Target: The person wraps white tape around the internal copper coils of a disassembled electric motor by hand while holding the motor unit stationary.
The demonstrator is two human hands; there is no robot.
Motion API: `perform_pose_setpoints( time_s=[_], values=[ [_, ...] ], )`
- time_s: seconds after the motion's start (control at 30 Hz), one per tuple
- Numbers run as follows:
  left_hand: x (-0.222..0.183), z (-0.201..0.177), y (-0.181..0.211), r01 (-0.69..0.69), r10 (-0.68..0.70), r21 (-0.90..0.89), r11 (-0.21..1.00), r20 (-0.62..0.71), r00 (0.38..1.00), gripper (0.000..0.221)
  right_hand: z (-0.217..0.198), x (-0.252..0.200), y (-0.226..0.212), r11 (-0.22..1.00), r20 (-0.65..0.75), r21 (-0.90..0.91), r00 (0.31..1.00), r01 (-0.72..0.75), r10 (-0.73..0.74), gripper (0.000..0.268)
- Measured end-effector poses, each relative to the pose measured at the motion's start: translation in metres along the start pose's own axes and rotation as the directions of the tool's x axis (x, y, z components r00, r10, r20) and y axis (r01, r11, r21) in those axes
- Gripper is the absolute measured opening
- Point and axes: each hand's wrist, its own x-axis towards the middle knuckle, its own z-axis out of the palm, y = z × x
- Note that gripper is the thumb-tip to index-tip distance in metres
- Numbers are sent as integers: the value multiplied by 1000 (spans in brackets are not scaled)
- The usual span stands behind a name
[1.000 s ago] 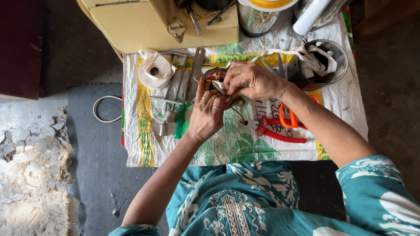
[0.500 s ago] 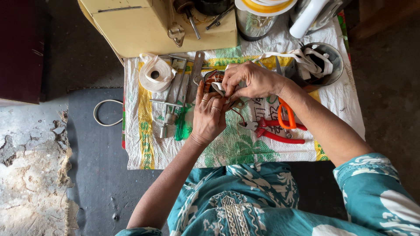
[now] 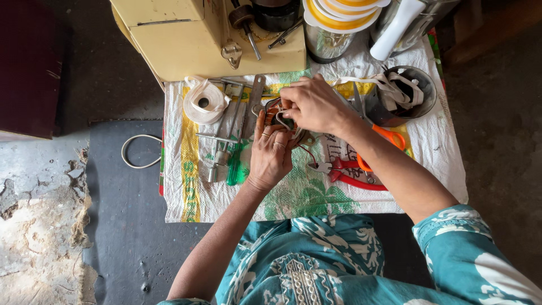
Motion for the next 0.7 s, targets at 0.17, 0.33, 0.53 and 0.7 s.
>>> perform_pose_setpoints(
  time_s=[0.17, 0.33, 0.53, 0.7],
  values=[
    [-1, -2, 3, 24, -25, -22, 999, -26, 999, 13, 0, 13, 24, 907, -102, 382, 983, 178, -150, 15],
    [-1, -4, 7, 73, -72, 24, 997, -49, 996, 9, 6, 12, 13, 913, -342, -132, 847, 385, -407, 13],
    [1, -9, 9, 161, -168, -73, 984, -91, 982, 15, -6, 13, 9, 756, -331, -499, 713, 425, -619, 7],
    [3, -11, 6, 199, -204, -111, 974, -42, 978, 13, -29, 16, 4, 710, -282, -545, 700, 446, -656, 12]
  ],
)
